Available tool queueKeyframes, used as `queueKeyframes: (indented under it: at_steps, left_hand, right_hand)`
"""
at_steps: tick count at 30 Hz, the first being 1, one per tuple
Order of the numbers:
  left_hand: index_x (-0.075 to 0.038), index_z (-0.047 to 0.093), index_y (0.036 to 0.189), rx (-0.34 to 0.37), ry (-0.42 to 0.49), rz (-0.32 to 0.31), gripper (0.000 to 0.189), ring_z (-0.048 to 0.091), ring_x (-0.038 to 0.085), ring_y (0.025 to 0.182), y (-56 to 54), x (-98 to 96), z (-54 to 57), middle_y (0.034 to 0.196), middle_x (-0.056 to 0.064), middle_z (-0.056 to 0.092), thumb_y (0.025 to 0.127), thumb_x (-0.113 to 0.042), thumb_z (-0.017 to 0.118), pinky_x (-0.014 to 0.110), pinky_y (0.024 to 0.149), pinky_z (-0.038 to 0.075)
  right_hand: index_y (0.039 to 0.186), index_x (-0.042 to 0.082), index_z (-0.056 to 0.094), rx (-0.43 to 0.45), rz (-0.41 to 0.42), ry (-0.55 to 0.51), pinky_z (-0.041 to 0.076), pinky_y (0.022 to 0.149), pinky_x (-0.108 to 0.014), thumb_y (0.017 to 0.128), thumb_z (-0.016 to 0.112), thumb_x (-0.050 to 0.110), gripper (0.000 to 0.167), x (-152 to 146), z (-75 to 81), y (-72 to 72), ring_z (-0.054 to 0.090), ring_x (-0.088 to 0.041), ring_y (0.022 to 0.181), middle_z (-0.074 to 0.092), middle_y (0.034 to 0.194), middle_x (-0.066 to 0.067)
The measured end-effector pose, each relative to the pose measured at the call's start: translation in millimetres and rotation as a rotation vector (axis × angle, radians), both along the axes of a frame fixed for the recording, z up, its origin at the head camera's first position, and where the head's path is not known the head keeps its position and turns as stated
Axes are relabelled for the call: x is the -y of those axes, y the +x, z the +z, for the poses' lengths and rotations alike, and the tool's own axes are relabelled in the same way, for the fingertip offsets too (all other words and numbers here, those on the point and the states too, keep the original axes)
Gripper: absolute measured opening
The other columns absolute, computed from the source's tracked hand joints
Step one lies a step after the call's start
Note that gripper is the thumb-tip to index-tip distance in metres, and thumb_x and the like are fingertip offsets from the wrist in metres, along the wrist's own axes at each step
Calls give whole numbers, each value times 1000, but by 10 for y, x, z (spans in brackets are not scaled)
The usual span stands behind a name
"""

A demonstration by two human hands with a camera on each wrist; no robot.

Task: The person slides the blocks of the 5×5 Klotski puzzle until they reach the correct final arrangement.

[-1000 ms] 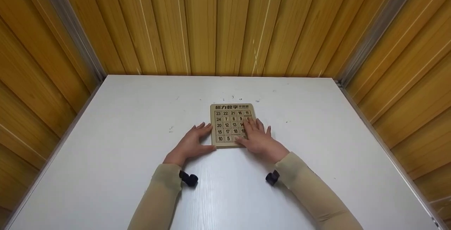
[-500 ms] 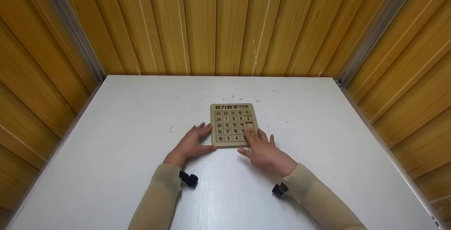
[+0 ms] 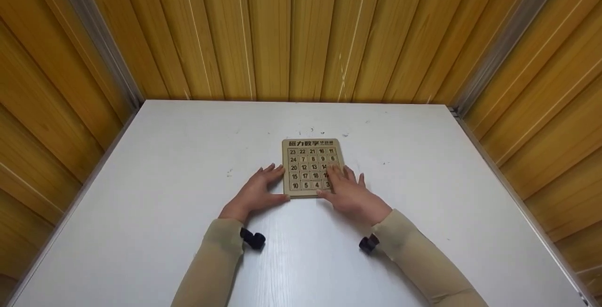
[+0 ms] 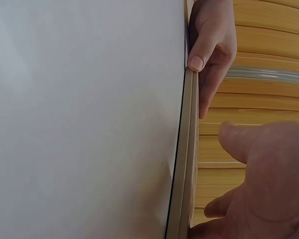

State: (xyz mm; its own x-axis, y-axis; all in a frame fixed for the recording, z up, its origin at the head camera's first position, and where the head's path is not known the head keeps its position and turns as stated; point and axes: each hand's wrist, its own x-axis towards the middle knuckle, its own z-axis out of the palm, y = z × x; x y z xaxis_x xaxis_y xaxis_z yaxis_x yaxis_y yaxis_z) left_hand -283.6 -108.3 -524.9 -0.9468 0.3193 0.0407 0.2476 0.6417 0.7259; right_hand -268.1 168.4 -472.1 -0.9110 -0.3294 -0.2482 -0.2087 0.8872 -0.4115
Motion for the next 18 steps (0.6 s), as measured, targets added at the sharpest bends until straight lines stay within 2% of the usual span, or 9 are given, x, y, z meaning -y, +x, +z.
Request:
queueKeyframes:
  at_steps: [5, 10, 18]
  left_hand:
    - [-16, 45, 155, -8, -4, -1, 87, 23, 31, 160, 3, -4, 0, 164, 1, 41, 81, -35, 87, 52, 133, 14]
    - [-14, 46, 155, -24, -3, -11, 86, 23, 30, 160, -1, -6, 0, 163, 1, 42, 82, -35, 87, 52, 133, 13]
    - [-12, 44, 155, -5, -25, -8, 87, 23, 29, 160, -11, -6, 3, 165, 1, 40, 83, -36, 86, 50, 133, 13]
  right_hand:
    - [166, 10, 8, -14, 6, -21, -10, 126, -69, 104, 47, 57, 87, -12, -11, 48, -7, -38, 162, 5, 174, -11]
    - [167, 13, 9, -11, 15, -11, -10, 126, -69, 104, 48, 57, 86, -49, 4, 203, -6, -38, 162, 7, 174, -11]
    - [166, 12, 13, 3, 39, 46, -6, 125, -73, 103, 50, 57, 86, -77, 36, 414, 0, -43, 161, 9, 173, -19]
